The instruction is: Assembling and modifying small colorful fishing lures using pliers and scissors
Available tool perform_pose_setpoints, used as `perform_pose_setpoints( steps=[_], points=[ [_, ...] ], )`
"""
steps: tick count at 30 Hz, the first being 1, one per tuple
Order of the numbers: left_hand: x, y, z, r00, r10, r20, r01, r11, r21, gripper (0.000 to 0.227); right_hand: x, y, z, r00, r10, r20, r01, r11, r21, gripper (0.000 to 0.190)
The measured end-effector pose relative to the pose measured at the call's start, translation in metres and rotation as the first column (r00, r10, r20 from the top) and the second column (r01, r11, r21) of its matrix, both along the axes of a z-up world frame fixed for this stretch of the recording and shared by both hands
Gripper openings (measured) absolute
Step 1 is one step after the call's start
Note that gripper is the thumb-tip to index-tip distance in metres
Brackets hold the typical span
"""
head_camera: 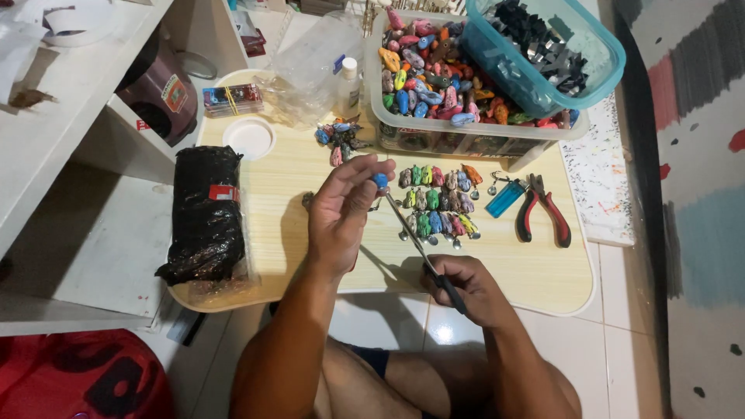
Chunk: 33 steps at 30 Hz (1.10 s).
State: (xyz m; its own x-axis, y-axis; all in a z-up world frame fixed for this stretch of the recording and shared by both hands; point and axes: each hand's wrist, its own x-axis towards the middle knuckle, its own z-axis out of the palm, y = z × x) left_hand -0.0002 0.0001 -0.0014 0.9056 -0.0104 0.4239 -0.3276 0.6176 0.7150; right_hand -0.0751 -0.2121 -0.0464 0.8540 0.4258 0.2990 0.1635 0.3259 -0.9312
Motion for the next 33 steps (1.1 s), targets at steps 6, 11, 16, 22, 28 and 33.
perform_pose_setpoints(
  steps=[6, 11, 16, 22, 28, 33],
  points=[
    [-0.003, 0.0, 0.004, 0.999, 0.049, 0.023, -0.051, 0.995, 0.091, 0.027, 0.0, -0.001, 0.002, 1.0, -0.001, 0.021, 0.002, 1.0, -0.025, 0.038],
    [-0.005, 0.0, 0.006, 0.998, 0.061, -0.006, -0.061, 0.994, 0.089, 0.026, 0.001, 0.0, 0.004, 1.0, -0.009, 0.015, 0.009, 1.0, -0.015, 0.037],
    [-0.004, -0.001, 0.007, 0.997, 0.023, -0.071, -0.021, 0.999, 0.034, 0.029, -0.002, -0.005, 0.002, 0.997, -0.067, 0.04, 0.067, 0.998, 0.003, 0.036],
    [-0.001, -0.001, 0.001, 0.996, -0.07, -0.052, 0.071, 0.997, 0.016, 0.031, 0.002, -0.023, 0.002, 0.838, -0.347, 0.422, 0.488, 0.821, -0.295, 0.043],
    [-0.003, 0.001, -0.002, 0.991, -0.123, -0.048, 0.126, 0.99, 0.059, 0.028, 0.001, -0.033, 0.016, 0.68, -0.365, 0.636, 0.684, 0.628, -0.371, 0.046],
    [-0.004, 0.0, -0.002, 0.982, -0.181, -0.044, 0.185, 0.977, 0.105, 0.026, 0.005, -0.029, 0.022, 0.602, -0.335, 0.725, 0.708, 0.644, -0.29, 0.051]
  ],
)
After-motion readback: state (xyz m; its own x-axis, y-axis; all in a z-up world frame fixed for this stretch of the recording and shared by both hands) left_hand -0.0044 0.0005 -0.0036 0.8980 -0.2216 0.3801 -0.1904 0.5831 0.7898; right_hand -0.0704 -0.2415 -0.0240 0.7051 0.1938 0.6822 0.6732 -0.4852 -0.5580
